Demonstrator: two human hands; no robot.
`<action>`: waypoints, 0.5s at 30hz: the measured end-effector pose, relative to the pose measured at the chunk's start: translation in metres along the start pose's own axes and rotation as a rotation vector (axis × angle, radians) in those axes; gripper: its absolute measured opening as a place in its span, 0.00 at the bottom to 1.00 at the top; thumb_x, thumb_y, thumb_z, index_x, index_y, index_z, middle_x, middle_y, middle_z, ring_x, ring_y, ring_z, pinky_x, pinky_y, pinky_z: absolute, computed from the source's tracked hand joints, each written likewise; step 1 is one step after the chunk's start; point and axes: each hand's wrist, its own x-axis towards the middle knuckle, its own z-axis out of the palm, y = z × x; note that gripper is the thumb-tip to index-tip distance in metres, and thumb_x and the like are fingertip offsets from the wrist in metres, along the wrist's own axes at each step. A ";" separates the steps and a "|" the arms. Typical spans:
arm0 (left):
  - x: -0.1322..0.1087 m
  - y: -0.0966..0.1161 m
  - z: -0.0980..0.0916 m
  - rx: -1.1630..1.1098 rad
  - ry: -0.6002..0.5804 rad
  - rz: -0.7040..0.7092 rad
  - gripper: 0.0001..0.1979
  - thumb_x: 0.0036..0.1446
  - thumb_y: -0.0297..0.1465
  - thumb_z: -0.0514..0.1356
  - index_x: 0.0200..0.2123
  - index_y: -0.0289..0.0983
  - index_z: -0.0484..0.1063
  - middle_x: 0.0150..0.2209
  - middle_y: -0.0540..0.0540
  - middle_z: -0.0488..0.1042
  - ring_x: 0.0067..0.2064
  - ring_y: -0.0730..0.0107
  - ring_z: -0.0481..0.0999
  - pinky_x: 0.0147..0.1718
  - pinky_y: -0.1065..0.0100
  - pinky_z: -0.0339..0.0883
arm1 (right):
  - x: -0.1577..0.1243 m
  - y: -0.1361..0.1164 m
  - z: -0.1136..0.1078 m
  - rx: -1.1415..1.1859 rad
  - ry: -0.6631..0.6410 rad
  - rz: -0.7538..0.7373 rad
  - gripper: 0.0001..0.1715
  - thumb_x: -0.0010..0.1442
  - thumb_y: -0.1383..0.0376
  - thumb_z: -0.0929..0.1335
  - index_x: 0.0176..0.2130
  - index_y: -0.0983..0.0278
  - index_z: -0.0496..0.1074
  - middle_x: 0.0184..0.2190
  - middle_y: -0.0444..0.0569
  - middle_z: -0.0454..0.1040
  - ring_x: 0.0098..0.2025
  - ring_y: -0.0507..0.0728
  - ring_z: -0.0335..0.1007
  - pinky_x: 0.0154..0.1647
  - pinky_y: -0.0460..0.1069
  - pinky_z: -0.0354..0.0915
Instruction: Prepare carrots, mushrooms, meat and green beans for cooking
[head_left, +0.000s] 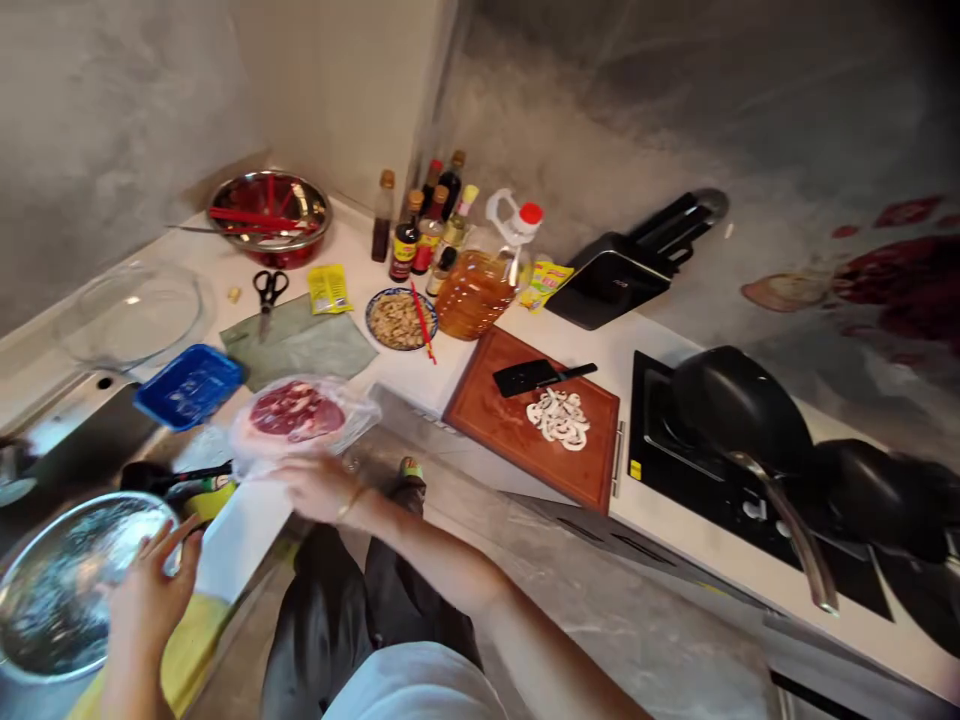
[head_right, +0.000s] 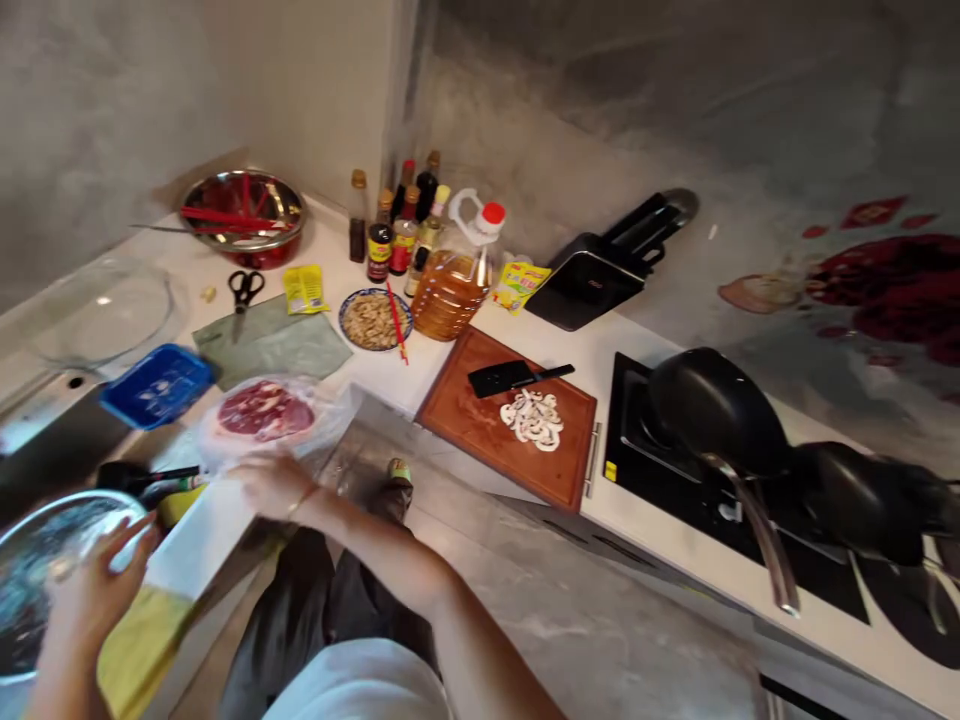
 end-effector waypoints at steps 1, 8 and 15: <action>-0.002 0.046 0.010 -0.079 0.030 0.124 0.22 0.54 0.49 0.45 0.46 0.52 0.70 0.57 0.52 0.68 0.61 0.49 0.62 0.54 0.34 0.51 | -0.019 0.040 -0.033 -0.038 0.035 0.001 0.13 0.62 0.67 0.64 0.46 0.61 0.73 0.47 0.45 0.73 0.48 0.53 0.68 0.53 0.49 0.62; -0.028 0.323 0.071 -0.290 -0.067 0.592 0.17 0.59 0.37 0.50 0.46 0.43 0.74 0.52 0.45 0.73 0.57 0.56 0.68 0.60 0.46 0.50 | -0.178 0.340 -0.258 -0.380 0.334 0.544 0.20 0.56 0.77 0.58 0.42 0.71 0.74 0.43 0.60 0.74 0.48 0.59 0.67 0.50 0.54 0.57; -0.023 0.370 0.070 -0.305 0.007 0.530 0.15 0.59 0.34 0.53 0.46 0.41 0.74 0.50 0.43 0.74 0.53 0.58 0.71 0.55 0.53 0.61 | -0.191 0.447 -0.301 -0.476 0.191 0.534 0.13 0.50 0.76 0.64 0.31 0.61 0.73 0.36 0.56 0.72 0.45 0.64 0.65 0.45 0.60 0.56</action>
